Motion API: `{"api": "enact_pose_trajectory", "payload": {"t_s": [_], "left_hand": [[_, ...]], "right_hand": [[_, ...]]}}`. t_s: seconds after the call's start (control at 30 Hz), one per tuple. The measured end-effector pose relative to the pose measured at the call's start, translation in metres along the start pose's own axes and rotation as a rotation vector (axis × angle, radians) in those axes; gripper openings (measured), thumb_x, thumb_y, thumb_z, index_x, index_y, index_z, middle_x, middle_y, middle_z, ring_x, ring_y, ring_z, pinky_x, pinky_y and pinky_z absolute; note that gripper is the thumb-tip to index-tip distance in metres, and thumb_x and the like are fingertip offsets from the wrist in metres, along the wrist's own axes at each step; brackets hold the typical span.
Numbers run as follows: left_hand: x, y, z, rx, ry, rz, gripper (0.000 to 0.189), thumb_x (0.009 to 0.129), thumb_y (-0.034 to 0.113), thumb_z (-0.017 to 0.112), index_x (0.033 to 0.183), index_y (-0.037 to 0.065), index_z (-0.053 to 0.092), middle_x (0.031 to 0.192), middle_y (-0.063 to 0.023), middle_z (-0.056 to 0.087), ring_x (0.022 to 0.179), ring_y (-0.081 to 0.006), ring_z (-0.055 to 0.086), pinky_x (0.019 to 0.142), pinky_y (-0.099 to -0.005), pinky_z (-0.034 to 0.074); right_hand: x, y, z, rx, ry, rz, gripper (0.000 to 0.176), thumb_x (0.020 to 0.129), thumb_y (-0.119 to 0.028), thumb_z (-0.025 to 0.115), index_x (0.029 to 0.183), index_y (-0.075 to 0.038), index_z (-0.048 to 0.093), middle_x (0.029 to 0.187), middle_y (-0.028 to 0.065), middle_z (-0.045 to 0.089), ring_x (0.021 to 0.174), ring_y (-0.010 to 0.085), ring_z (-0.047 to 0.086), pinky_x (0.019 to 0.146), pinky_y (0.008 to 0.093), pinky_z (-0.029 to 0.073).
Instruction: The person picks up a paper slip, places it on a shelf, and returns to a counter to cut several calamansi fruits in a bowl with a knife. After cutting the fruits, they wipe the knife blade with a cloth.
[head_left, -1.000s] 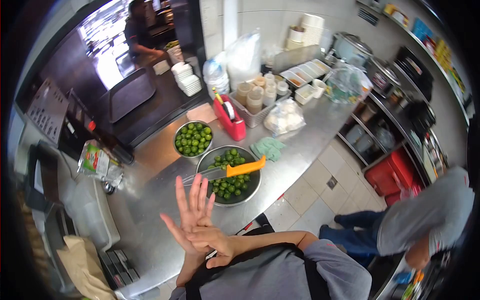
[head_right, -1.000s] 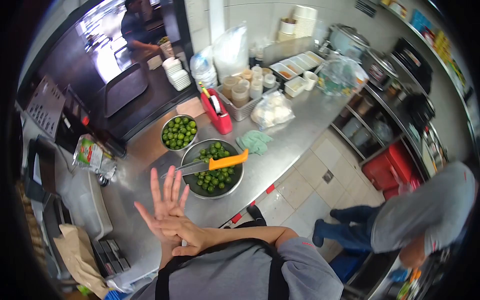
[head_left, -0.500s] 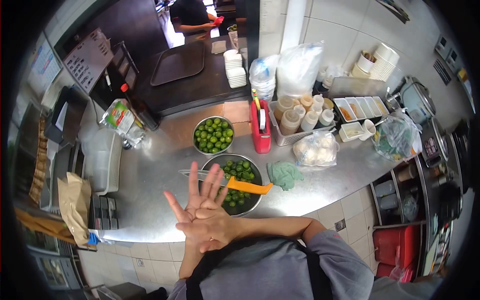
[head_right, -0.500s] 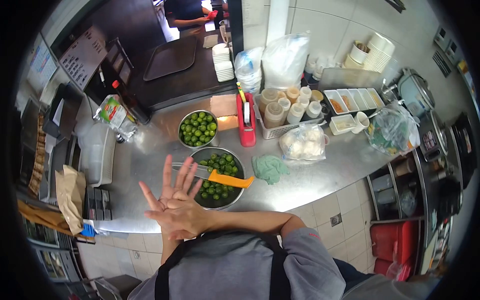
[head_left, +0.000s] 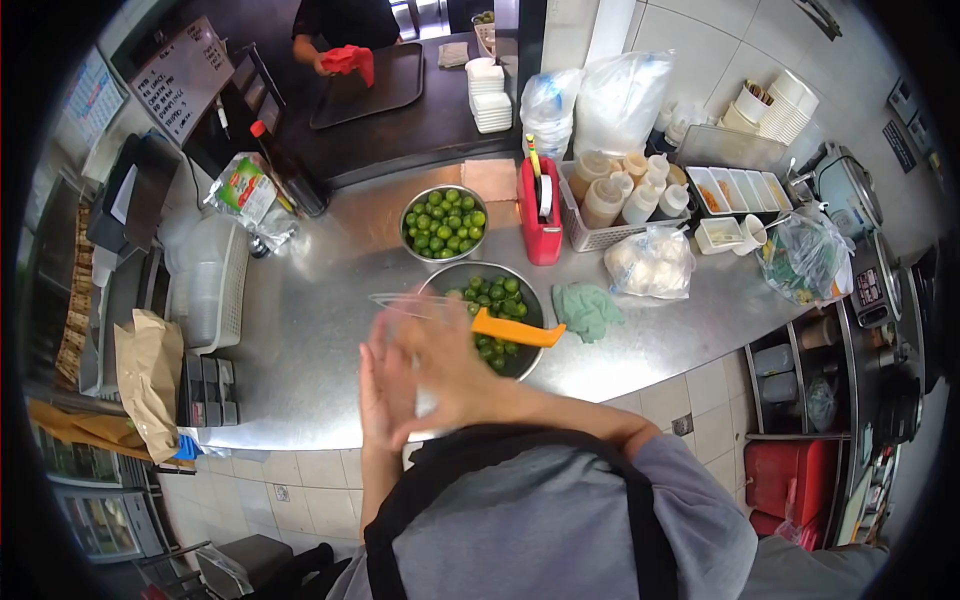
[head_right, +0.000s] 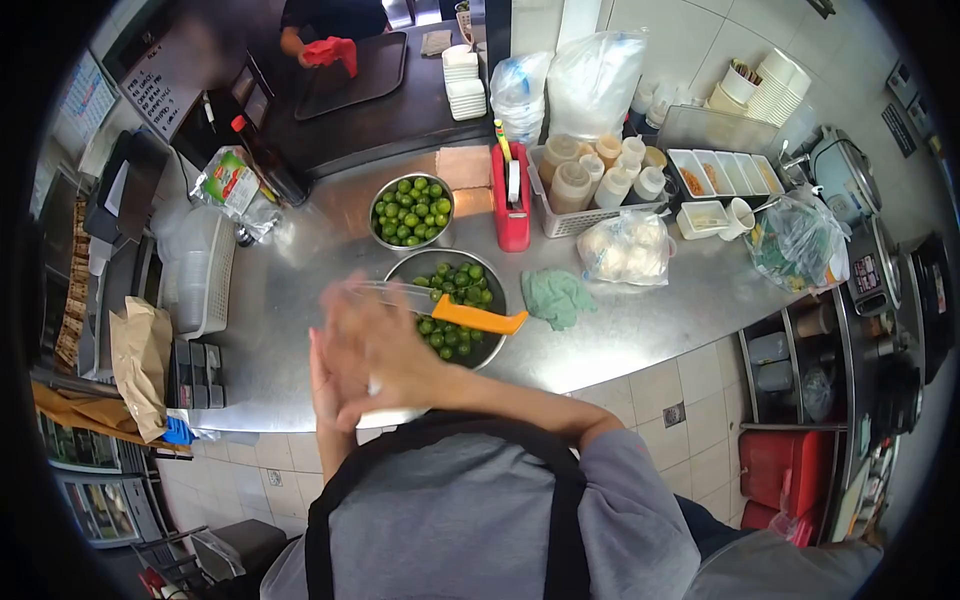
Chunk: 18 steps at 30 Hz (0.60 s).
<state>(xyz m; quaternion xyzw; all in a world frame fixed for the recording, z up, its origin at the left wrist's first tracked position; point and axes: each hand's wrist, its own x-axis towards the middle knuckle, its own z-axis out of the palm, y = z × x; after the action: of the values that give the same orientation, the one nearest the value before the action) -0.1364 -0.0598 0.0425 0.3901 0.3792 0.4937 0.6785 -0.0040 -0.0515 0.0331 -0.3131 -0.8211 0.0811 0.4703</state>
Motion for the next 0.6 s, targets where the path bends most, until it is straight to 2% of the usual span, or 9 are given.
{"api": "enact_pose_trajectory", "payload": {"t_s": [0.03, 0.07, 0.1, 0.17, 0.2, 0.3, 0.33, 0.43, 0.6], "left_hand": [[-0.002, 0.005, -0.008, 0.04, 0.011, 0.07, 0.07, 0.091, 0.059, 0.03, 0.144, 0.015, 0.02, 0.144, -0.0097, 0.031, 0.133, -0.0226, 0.027, 0.106, -0.0438, 0.019], [-0.004, 0.005, -0.023, 0.049, 0.094, 0.132, 0.056, 0.094, 0.041, 0.041, 0.141, 0.013, 0.028, 0.14, -0.0102, 0.037, 0.134, -0.0216, 0.026, 0.108, -0.045, 0.017], [-0.004, 0.005, -0.031, 0.187, 0.168, 0.151, 0.055, 0.094, 0.04, 0.042, 0.14, 0.012, 0.031, 0.14, -0.0105, 0.037, 0.133, -0.022, 0.027, 0.107, -0.0443, 0.017], [-0.005, 0.004, -0.047, 0.464, 0.33, 0.187, 0.051, 0.094, 0.036, 0.042, 0.138, 0.011, 0.035, 0.14, -0.0113, 0.037, 0.131, -0.0229, 0.03, 0.107, -0.0428, 0.018], [-0.002, 0.0, -0.06, 0.438, 0.301, 0.262, 0.043, 0.089, 0.021, 0.054, 0.131, 0.012, 0.046, 0.138, -0.0134, 0.038, 0.131, -0.0242, 0.029, 0.107, -0.0407, 0.022], [0.003, 0.007, -0.059, 0.674, 0.293, 0.276, 0.04, 0.087, 0.018, 0.057, 0.126, 0.012, 0.051, 0.137, -0.0156, 0.036, 0.13, -0.0263, 0.03, 0.106, -0.0411, 0.024], [0.005, 0.01, -0.055, 0.691, 0.291, 0.296, 0.039, 0.086, 0.016, 0.058, 0.125, 0.012, 0.052, 0.137, -0.0157, 0.035, 0.13, -0.0269, 0.03, 0.105, -0.041, 0.024], [0.012, 0.015, -0.041, 0.737, 0.283, 0.376, 0.038, 0.084, 0.014, 0.06, 0.121, 0.012, 0.055, 0.136, -0.0161, 0.034, 0.13, -0.0286, 0.03, 0.104, -0.0408, 0.025], [0.011, 0.022, -0.028, 0.724, 0.287, 0.503, 0.036, 0.082, 0.012, 0.062, 0.117, 0.011, 0.058, 0.136, -0.016, 0.035, 0.128, -0.0298, 0.032, 0.104, -0.0412, 0.025]], "right_hand": [[-0.006, 0.008, -0.017, -0.18, -0.081, 0.216, 0.099, 0.065, -0.075, 0.055, 0.144, -0.021, 0.027, 0.148, 0.0277, 0.0, 0.136, 0.0472, -0.004, 0.102, 0.0637, -0.004], [-0.01, 0.016, -0.031, -0.327, -0.099, 0.366, 0.1, 0.063, -0.074, 0.058, 0.141, -0.017, 0.033, 0.148, 0.028, -0.001, 0.136, 0.0468, -0.007, 0.102, 0.0622, -0.006], [-0.022, 0.027, -0.038, -0.456, -0.12, 0.466, 0.099, 0.06, -0.074, 0.061, 0.137, -0.014, 0.04, 0.148, 0.0285, 0.001, 0.136, 0.047, -0.005, 0.101, 0.064, -0.004], [-0.051, 0.042, -0.047, -0.586, -0.18, 0.574, 0.085, 0.054, -0.065, 0.07, 0.118, -0.009, 0.058, 0.148, 0.0279, 0.005, 0.136, 0.0468, 0.0, 0.098, 0.069, 0.0], [-0.06, 0.042, -0.049, -0.615, -0.23, 0.628, 0.081, 0.05, -0.054, 0.078, 0.115, -0.009, 0.06, 0.148, 0.0268, 0.008, 0.136, 0.0465, 0.003, 0.098, 0.0699, 0.002], [-0.079, 0.046, -0.037, -0.621, -0.251, 0.682, 0.074, 0.048, -0.04, 0.084, 0.109, -0.007, 0.06, 0.149, 0.0226, 0.012, 0.137, 0.0427, 0.005, 0.101, 0.067, 0.007], [-0.08, 0.046, -0.034, -0.603, -0.243, 0.705, 0.055, 0.056, -0.031, 0.082, 0.1, -0.007, 0.06, 0.147, 0.021, 0.018, 0.137, 0.0418, 0.009, 0.102, 0.066, 0.009], [-0.094, 0.061, -0.019, -0.735, -0.158, 0.611, 0.038, 0.064, -0.024, 0.077, 0.094, -0.009, 0.059, 0.141, 0.0171, 0.032, 0.135, 0.0384, 0.019, 0.1, 0.0629, 0.016], [-0.092, 0.05, -0.026, -0.464, -0.25, 0.819, 0.029, 0.075, -0.021, 0.068, 0.098, -0.008, 0.058, 0.109, 0.0109, 0.058, 0.101, 0.0303, 0.054, 0.082, 0.0478, 0.04]]}}
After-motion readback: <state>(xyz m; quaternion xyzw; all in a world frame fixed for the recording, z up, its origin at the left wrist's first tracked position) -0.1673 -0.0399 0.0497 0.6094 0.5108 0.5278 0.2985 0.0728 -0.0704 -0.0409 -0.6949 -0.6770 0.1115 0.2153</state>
